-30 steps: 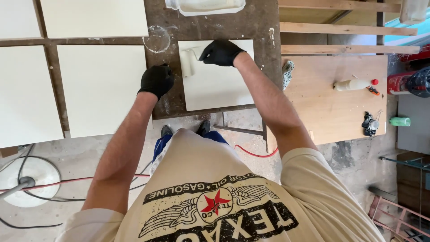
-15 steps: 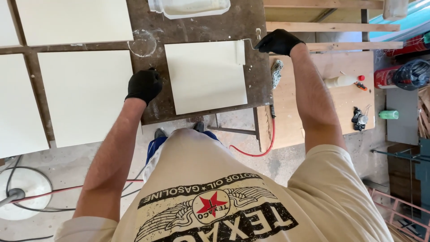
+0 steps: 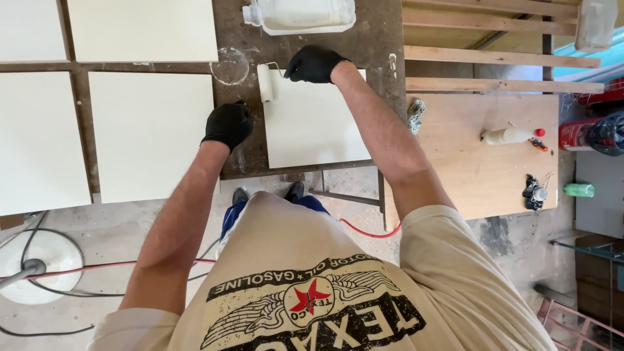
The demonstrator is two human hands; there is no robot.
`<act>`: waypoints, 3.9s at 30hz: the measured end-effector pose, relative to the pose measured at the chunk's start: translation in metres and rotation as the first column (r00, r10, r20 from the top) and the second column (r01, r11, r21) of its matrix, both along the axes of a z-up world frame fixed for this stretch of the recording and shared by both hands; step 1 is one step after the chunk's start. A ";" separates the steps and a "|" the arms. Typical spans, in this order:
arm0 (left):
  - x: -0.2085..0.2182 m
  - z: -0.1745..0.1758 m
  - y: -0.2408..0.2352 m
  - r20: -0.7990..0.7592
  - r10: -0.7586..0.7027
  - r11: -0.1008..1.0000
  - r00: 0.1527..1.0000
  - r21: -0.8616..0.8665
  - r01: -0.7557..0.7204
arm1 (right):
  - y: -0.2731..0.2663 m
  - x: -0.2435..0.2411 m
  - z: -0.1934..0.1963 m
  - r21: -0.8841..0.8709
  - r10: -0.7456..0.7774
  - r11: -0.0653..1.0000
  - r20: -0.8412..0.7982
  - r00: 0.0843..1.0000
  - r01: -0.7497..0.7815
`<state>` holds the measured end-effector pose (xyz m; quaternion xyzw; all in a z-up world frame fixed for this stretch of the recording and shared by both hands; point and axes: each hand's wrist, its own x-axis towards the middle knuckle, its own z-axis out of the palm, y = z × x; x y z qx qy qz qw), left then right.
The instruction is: Applying paint to small square wooden panels using a foam roller and arranging them on a drying surface.
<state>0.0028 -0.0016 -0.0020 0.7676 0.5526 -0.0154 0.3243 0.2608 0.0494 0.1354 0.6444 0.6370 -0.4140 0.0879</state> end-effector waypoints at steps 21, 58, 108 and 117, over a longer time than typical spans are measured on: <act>0.004 0.021 -0.003 -0.044 0.008 0.999 0.999 -0.047 -0.010 | -0.031 0.177 0.016 -0.020 -0.174 0.983 0.176 0.969 0.180; -0.008 0.017 -0.006 0.077 -0.069 0.997 0.995 0.039 0.067 | -0.132 0.057 -0.121 -0.563 -0.577 0.475 -0.780 -0.243 0.676; -0.018 0.003 0.007 0.099 -0.164 0.984 0.982 0.085 0.155 | -0.152 0.025 -0.219 0.348 -0.217 0.751 -0.672 0.708 0.561; -0.013 -0.008 0.012 0.098 -0.152 0.983 0.983 0.119 0.141 | -0.386 -0.052 -0.167 0.699 -0.379 0.703 0.214 0.900 0.130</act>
